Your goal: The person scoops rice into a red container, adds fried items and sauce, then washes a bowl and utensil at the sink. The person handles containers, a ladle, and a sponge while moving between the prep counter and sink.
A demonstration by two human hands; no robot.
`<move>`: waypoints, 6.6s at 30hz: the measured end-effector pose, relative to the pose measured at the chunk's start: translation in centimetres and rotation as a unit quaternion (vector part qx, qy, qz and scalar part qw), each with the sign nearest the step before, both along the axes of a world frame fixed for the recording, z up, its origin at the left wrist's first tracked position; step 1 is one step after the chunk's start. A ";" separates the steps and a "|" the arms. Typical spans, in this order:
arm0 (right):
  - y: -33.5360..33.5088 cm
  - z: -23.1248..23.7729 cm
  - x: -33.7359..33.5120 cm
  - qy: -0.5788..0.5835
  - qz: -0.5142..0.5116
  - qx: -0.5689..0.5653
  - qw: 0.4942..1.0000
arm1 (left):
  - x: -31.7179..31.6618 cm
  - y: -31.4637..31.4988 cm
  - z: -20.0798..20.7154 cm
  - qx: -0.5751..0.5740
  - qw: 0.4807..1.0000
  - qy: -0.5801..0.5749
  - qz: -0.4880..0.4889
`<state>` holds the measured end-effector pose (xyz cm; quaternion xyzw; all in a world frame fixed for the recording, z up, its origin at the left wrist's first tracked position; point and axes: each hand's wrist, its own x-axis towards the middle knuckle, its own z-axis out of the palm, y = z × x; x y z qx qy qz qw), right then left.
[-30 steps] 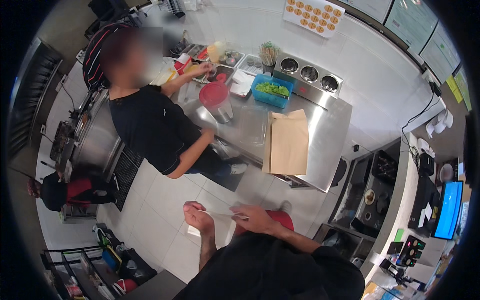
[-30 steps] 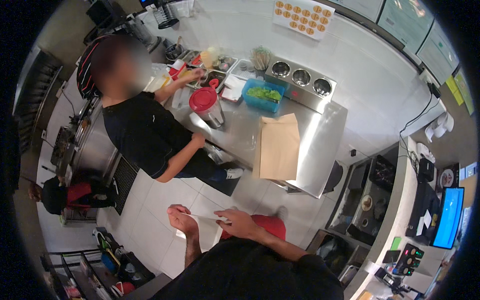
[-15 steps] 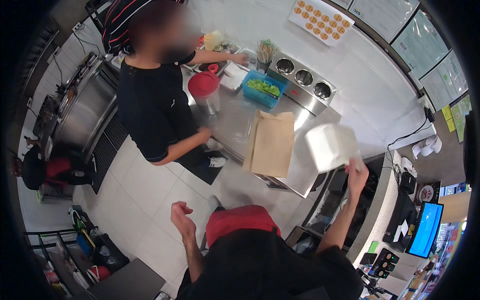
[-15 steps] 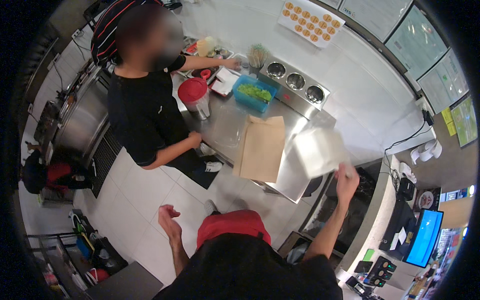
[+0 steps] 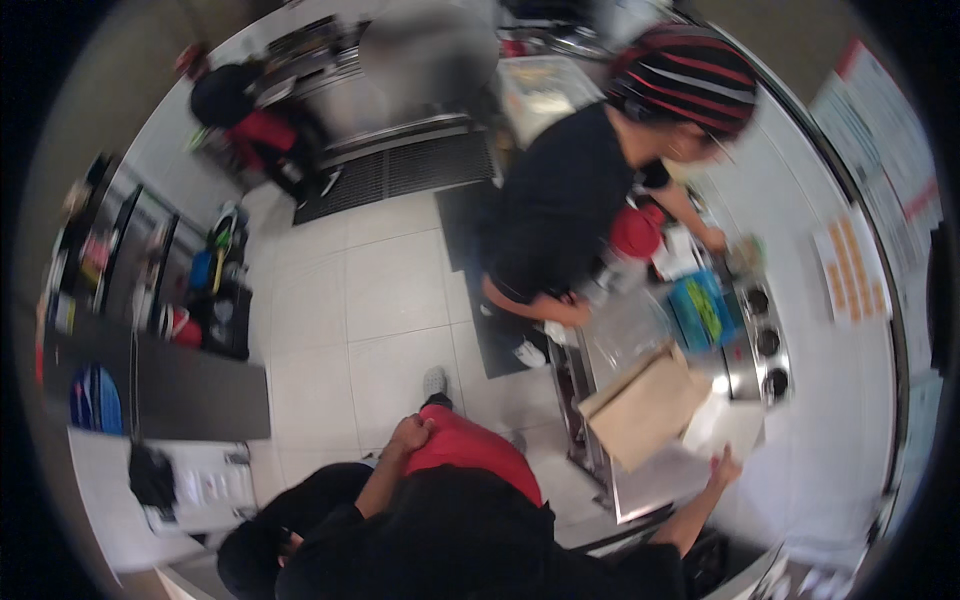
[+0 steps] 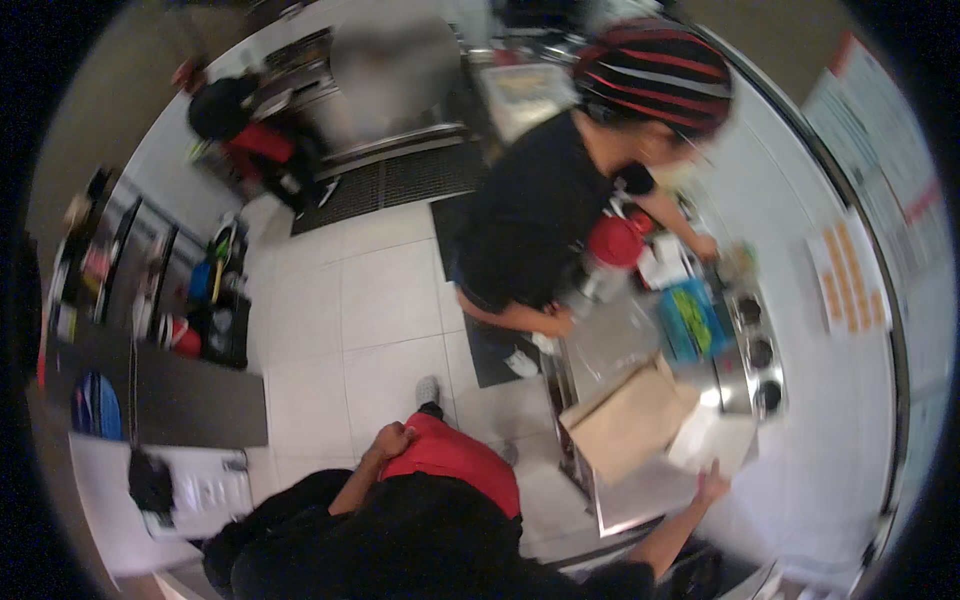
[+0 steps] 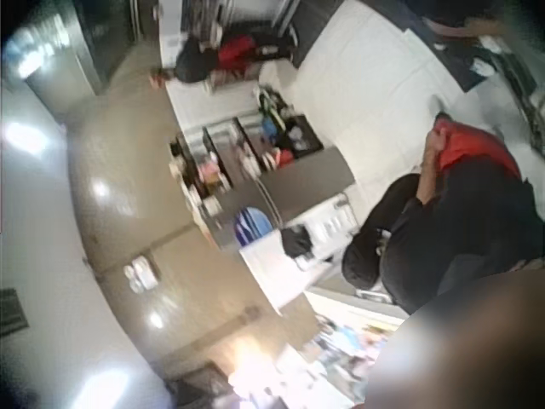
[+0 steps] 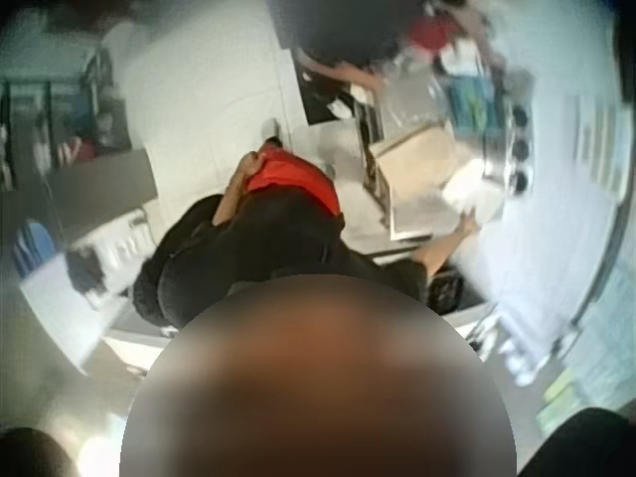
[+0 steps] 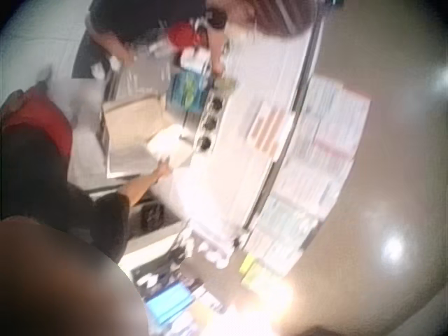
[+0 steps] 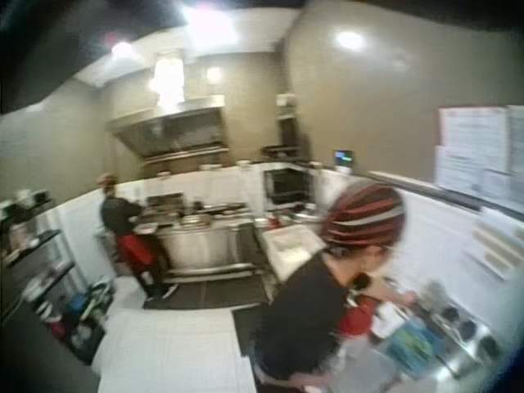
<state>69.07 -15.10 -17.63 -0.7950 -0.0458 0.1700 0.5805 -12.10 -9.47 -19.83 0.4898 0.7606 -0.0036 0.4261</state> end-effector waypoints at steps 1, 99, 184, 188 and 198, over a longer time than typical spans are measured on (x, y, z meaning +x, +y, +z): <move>0.0 0.1 -0.2 -0.018 0.020 0.004 1.000 | -1.0 0.2 -0.9 -0.001 0.999 -0.010 0.045; 168.2 40.3 -91.4 -0.625 0.064 -0.132 0.767 | -32.6 182.4 29.3 0.397 0.674 -0.451 -0.431; 115.3 27.4 -67.0 -0.168 -0.198 0.096 0.961 | -8.3 159.9 18.8 0.198 0.856 -0.265 -0.397; 112.8 28.1 -54.1 -0.299 -0.134 -0.149 0.933 | -14.5 155.3 12.7 0.144 0.846 -0.133 -0.496; 112.4 13.0 -32.6 0.034 0.064 -0.655 0.752 | -21.5 152.5 13.8 0.148 0.897 -0.072 -0.410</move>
